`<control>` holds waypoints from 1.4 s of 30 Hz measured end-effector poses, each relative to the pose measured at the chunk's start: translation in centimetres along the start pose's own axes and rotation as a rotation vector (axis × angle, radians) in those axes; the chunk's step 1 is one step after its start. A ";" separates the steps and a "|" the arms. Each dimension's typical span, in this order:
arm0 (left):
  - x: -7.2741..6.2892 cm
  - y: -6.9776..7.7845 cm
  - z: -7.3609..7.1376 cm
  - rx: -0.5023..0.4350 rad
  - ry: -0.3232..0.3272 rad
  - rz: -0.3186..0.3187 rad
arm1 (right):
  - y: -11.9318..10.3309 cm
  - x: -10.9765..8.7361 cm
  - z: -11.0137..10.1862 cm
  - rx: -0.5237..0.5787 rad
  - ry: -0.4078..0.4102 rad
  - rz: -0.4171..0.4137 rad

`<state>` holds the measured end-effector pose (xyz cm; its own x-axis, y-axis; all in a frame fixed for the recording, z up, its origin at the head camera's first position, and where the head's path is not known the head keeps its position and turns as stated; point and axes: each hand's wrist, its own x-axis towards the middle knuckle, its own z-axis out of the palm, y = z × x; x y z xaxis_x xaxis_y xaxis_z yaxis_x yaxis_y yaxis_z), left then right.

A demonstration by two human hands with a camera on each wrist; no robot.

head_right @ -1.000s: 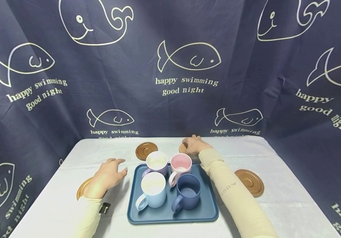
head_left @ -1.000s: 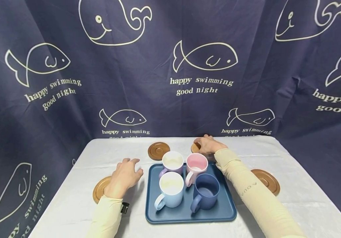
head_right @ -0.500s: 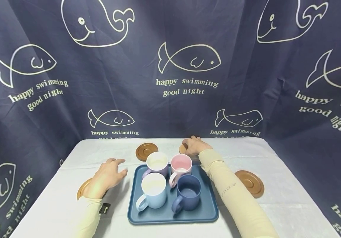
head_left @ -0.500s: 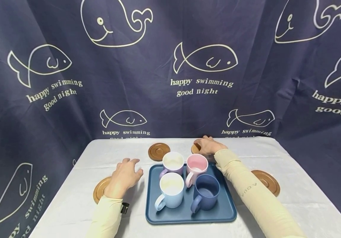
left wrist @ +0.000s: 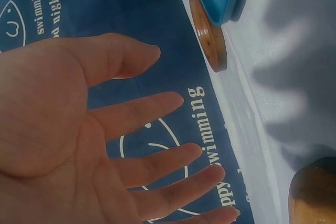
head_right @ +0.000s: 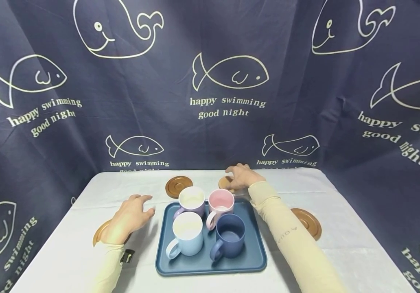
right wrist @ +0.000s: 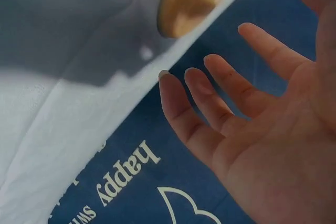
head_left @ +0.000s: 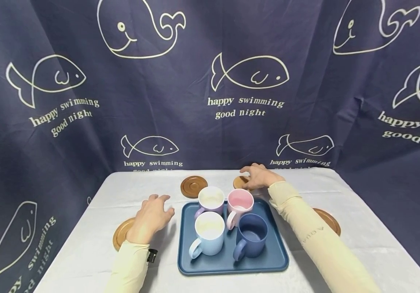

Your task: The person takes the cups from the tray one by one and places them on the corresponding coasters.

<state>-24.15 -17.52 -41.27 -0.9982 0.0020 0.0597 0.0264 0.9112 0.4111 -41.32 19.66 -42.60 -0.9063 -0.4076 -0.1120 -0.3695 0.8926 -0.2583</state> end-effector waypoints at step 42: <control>-0.1 -0.1 -0.4 0.003 -0.010 0.006 | -2.9 -12.4 -5.0 0.051 0.397 -0.010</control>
<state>-24.00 -17.81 -40.99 -0.9985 0.0116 0.0532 0.0323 0.9124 0.4080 -30.02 23.10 -35.67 -0.9154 -0.3009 0.2675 -0.3768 0.8742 -0.3061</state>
